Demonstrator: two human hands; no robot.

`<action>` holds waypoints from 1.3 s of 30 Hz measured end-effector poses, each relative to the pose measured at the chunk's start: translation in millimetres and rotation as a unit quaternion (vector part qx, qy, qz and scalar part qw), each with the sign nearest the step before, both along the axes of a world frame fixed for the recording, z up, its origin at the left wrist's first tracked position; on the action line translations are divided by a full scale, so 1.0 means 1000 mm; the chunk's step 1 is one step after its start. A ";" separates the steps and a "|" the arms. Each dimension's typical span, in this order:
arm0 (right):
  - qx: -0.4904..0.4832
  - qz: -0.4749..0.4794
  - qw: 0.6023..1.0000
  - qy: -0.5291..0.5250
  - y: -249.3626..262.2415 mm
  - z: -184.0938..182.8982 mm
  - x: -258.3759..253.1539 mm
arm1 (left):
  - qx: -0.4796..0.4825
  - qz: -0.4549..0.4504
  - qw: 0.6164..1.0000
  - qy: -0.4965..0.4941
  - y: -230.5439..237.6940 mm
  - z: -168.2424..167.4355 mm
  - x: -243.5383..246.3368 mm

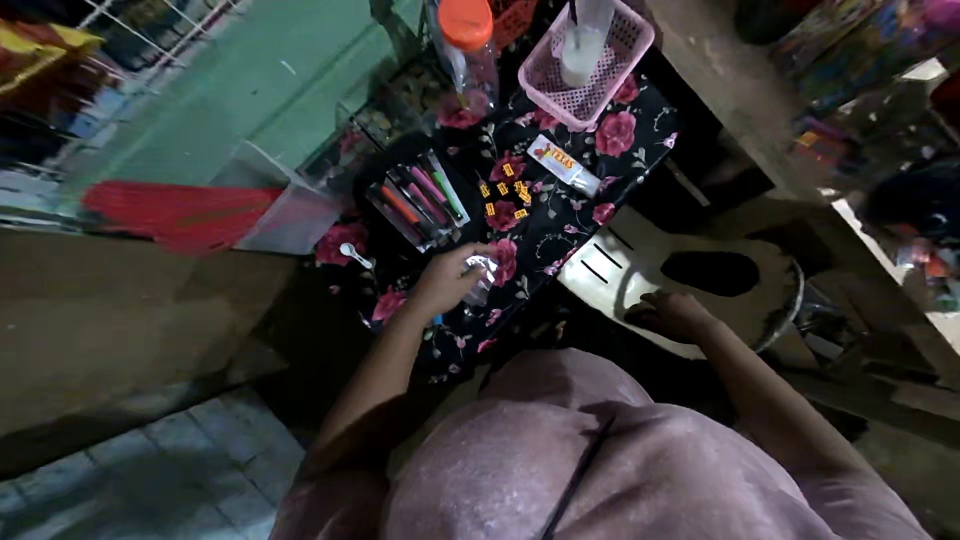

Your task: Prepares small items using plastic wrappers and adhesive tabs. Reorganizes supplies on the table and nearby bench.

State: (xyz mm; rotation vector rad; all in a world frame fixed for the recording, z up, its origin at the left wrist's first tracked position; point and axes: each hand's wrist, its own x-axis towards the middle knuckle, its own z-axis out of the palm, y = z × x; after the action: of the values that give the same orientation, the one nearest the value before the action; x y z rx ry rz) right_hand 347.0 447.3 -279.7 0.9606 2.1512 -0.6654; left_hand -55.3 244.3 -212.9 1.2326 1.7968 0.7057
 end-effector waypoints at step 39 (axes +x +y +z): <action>-0.118 -0.515 0.777 0.342 0.131 -0.120 -0.177 | -0.051 -0.269 0.921 0.278 0.306 -0.128 0.006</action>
State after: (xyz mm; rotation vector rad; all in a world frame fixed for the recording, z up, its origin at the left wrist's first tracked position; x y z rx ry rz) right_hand 169.6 578.8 -399.7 1.9734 1.8171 -2.0152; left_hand -49.0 550.7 -341.0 1.8776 1.7547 -0.0678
